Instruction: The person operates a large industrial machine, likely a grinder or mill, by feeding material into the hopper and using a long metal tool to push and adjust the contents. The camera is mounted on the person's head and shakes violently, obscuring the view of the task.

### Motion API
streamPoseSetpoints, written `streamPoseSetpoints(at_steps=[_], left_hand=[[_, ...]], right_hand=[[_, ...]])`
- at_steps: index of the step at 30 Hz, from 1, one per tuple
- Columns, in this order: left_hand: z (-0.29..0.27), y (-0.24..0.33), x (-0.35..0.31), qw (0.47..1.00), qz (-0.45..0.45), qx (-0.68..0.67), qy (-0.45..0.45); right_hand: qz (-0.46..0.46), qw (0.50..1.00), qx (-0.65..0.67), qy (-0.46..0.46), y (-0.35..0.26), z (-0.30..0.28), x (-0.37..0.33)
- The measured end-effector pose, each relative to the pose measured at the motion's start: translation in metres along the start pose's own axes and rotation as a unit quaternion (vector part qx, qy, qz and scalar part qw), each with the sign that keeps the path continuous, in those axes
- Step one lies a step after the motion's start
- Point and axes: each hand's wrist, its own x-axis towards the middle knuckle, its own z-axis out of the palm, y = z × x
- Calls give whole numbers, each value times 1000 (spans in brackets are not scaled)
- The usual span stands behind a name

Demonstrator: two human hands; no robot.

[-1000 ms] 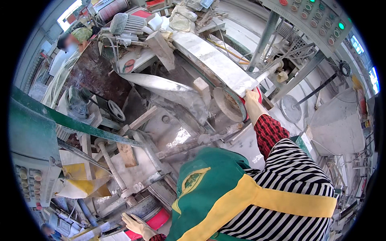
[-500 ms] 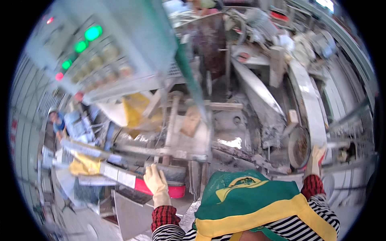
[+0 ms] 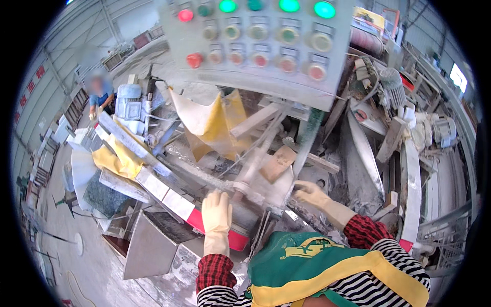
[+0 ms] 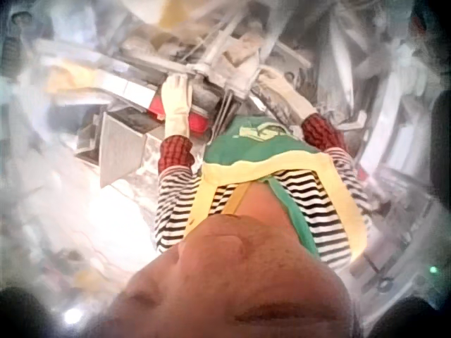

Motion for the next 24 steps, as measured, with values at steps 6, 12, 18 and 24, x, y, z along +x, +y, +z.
streamPoseSetpoints(at_steps=[6, 12, 18, 24], left_hand=[[1, -3, 0, 999, -40, -28, -10], [19, -15, -10, 996, -54, -30, 57], [22, -7, -5, 995, -58, -52, 55], [22, -9, -17, 994, -82, -59, 50]], right_hand=[[-144, 960, -189, -149, -116, 170, 112], [-147, 890, -392, -181, -222, 311, 131], [-266, 825, -499, 0, -141, 384, 128], [-11, 859, -466, -211, -179, 423, 155]])
